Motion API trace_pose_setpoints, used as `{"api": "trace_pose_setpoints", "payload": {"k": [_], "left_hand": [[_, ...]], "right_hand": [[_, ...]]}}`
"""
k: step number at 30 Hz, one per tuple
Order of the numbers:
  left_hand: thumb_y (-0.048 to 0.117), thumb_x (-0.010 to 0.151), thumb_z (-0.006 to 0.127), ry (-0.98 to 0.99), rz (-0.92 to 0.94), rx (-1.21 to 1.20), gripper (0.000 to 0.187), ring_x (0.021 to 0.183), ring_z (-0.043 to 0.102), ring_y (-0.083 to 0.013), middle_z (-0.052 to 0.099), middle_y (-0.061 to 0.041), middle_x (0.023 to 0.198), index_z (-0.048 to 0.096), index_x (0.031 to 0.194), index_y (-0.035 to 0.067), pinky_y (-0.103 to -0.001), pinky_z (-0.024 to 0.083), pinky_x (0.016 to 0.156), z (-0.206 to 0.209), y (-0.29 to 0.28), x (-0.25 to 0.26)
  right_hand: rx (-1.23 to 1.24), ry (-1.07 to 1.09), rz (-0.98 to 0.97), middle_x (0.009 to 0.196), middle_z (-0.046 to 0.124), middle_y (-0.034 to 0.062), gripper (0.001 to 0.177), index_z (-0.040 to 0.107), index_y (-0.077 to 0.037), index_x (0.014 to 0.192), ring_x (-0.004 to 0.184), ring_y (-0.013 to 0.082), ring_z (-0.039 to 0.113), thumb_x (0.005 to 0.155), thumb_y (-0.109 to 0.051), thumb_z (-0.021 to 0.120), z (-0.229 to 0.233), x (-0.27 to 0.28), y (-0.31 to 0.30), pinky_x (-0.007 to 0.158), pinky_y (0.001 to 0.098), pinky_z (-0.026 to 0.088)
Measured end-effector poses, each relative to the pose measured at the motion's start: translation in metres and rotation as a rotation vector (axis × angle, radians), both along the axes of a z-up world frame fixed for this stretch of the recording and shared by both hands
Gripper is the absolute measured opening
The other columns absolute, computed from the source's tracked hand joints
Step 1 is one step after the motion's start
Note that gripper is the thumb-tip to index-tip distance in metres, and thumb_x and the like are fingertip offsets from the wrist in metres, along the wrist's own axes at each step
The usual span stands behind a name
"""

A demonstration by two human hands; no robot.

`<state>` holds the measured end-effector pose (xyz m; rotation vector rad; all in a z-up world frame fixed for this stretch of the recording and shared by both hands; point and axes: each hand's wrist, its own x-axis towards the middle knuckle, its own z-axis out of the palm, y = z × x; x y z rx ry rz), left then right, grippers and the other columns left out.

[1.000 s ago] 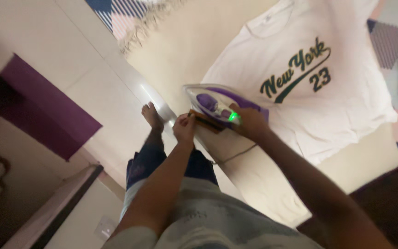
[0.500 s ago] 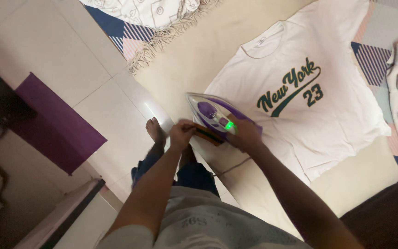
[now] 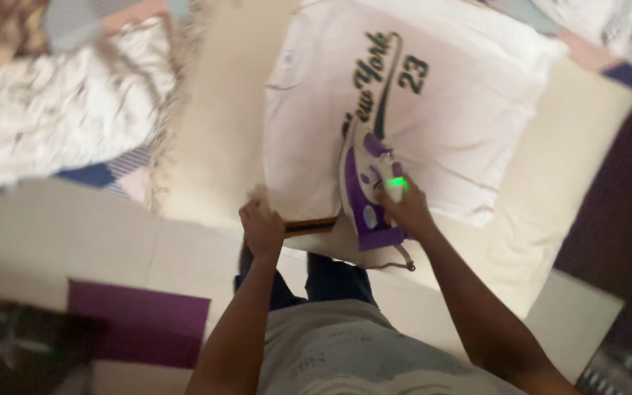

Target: The person irons a white t-shirt on a bed using a purple electric iron. They smooth the shirt, iron the front and back, flip it over, and continue ironing until the shirt is wrinkle-free.

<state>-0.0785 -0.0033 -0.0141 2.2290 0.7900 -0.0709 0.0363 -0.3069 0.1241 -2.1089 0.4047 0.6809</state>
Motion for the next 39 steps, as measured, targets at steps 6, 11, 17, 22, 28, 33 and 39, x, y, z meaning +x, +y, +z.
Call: {"api": "trace_pose_setpoints", "payload": {"k": [6, 11, 17, 22, 28, 33, 39], "left_hand": [[0.024, 0.092, 0.066, -0.196, -0.921, 0.280, 0.060, 0.152, 0.036, -0.0353, 0.038, -0.012, 0.163, 0.048, 0.148, 0.013, -0.050, 0.035, 0.118, 0.021, 0.006, 0.148], [0.039, 0.096, 0.059, -0.227, -1.240, 0.545, 0.071, 0.154, 0.028, -0.0282, 0.029, -0.010, 0.168, 0.037, 0.158, 0.014, -0.052, 0.026, 0.121, 0.003, 0.063, 0.246], [0.035, 0.091, 0.059, -0.413, -1.347, 0.319, 0.071, 0.152, 0.033, -0.0271, 0.035, -0.009, 0.165, 0.040, 0.156, 0.013, -0.053, 0.027, 0.122, -0.025, 0.113, 0.275], [0.033, 0.089, 0.061, -0.488, -1.293, 0.206, 0.070, 0.150, 0.038, -0.0257, 0.041, -0.008, 0.163, 0.044, 0.155, 0.014, -0.049, 0.029, 0.122, -0.016, 0.117, 0.268], [0.032, 0.087, 0.061, -0.476, -1.282, 0.189, 0.069, 0.150, 0.039, -0.0248, 0.043, -0.008, 0.162, 0.049, 0.153, 0.013, -0.049, 0.030, 0.122, -0.030, 0.121, 0.263], [0.029, 0.086, 0.058, -0.474, -1.273, 0.169, 0.068, 0.151, 0.040, -0.0237, 0.046, -0.008, 0.161, 0.052, 0.152, 0.010, -0.048, 0.029, 0.123, -0.037, 0.120, 0.268], [0.031, 0.087, 0.058, -0.428, -1.291, 0.237, 0.067, 0.152, 0.039, -0.0245, 0.047, -0.010, 0.161, 0.053, 0.149, 0.006, -0.048, 0.026, 0.125, -0.038, 0.116, 0.263]], "right_hand": [[0.047, -0.240, -0.147, 0.095, 0.076, 0.0113, 0.044, 0.061, -0.001, 0.122, 0.067, 0.0142, 0.071, 0.096, -0.034, 0.074, -0.004, 0.018, 0.008, 0.062, 0.0320, 0.057], [0.161, -0.120, -0.381, 0.082, 0.074, 0.0138, 0.042, 0.054, -0.002, 0.123, 0.051, 0.0177, 0.069, 0.097, -0.033, 0.065, -0.018, 0.058, 0.089, 0.049, 0.0350, 0.056], [0.087, -0.186, -0.527, 0.074, 0.072, 0.0099, 0.042, 0.052, -0.001, 0.124, 0.047, 0.0167, 0.067, 0.098, -0.032, 0.062, -0.036, 0.113, 0.121, 0.045, 0.0344, 0.055], [0.054, -0.117, -0.526, 0.066, 0.067, 0.0104, 0.043, 0.055, -0.001, 0.122, 0.048, 0.0155, 0.063, 0.100, -0.037, 0.061, -0.001, 0.092, 0.143, 0.045, 0.0330, 0.052], [-0.197, 0.024, -0.669, 0.060, 0.069, 0.0144, 0.041, 0.060, -0.001, 0.115, 0.046, 0.0175, 0.068, 0.097, -0.038, 0.062, -0.014, 0.026, 0.177, 0.044, 0.0329, 0.054], [-0.202, -0.202, -1.009, 0.068, 0.069, 0.0127, 0.043, 0.061, 0.004, 0.115, 0.050, 0.0173, 0.065, 0.098, -0.036, 0.065, -0.047, -0.010, 0.131, 0.044, 0.0334, 0.053], [-0.532, -0.270, -1.083, 0.080, 0.072, 0.0134, 0.049, 0.066, 0.005, 0.109, 0.065, 0.0197, 0.070, 0.101, -0.044, 0.068, -0.112, -0.078, 0.001, 0.055, 0.0341, 0.055]]}}
